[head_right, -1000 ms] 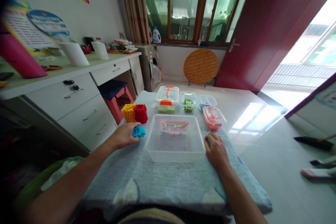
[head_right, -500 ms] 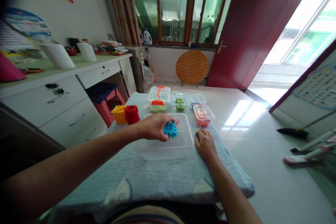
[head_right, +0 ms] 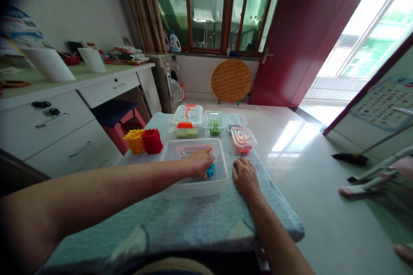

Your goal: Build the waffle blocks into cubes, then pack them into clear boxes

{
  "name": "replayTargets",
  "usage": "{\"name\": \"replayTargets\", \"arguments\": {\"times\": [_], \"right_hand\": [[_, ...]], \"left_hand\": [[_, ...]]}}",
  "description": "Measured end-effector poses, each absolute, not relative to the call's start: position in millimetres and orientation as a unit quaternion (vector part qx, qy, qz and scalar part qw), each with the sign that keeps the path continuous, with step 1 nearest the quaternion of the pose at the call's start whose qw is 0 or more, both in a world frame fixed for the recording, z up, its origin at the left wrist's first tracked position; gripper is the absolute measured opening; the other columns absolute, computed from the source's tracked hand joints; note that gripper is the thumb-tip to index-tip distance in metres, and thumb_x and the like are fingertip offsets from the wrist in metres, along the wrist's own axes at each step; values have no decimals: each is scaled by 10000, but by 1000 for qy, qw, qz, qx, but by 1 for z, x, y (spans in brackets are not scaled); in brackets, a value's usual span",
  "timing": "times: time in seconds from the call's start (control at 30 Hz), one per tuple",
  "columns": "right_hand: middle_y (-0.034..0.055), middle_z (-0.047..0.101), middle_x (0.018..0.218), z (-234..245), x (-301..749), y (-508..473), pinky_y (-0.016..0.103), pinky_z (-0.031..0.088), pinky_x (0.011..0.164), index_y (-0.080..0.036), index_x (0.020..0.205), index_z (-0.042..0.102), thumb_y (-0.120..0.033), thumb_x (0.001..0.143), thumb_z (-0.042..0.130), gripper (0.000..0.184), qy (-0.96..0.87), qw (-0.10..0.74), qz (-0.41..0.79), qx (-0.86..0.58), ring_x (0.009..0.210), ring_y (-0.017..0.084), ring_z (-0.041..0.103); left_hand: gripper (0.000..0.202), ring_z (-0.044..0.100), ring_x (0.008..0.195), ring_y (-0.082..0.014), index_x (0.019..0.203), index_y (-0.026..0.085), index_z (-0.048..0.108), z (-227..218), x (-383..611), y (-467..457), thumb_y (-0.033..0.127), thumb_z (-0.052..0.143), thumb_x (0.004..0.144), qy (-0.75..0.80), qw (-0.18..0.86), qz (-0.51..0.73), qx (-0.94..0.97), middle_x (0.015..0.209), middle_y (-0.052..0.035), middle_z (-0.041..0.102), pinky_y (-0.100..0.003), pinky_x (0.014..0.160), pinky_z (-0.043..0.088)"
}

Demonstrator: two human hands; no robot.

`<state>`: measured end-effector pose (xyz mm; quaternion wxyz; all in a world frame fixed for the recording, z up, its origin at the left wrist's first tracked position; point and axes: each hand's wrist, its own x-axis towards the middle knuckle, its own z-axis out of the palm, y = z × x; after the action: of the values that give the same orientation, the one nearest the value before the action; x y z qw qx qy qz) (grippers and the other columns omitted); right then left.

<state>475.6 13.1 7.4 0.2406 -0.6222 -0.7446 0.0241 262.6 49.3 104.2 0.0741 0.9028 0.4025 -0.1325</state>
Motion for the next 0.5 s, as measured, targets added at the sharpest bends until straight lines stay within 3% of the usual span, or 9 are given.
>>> {"name": "replayTargets", "arguments": {"times": [0.23,0.37,0.5], "right_hand": [[70,605,979,10,475,12,337,391,915,-205,916,618,-250,881,483,147,-743,235,22,-626,958,222,525],[74,604,984,9,476,13,342,391,919,-209,914,618,-255,880,487,143,-744,232,27,-626,968,226,523],[81,604,999,9,476,13,346,389,925,-199,929,623,-251,878,488,153,-744,232,34,-626,985,227,519]], "left_hand": [[532,639,999,-320,1068,152,626,124,257,49,408,755,619,373,39,-97,922,1107,-159,674,-373,783,525],[321,654,927,-288,1026,158,651,147,240,47,231,617,715,387,49,-85,917,1033,-142,696,-355,767,511],[223,645,745,-225,716,178,687,149,229,46,21,567,611,325,170,-212,906,763,-64,715,-305,693,487]]}}
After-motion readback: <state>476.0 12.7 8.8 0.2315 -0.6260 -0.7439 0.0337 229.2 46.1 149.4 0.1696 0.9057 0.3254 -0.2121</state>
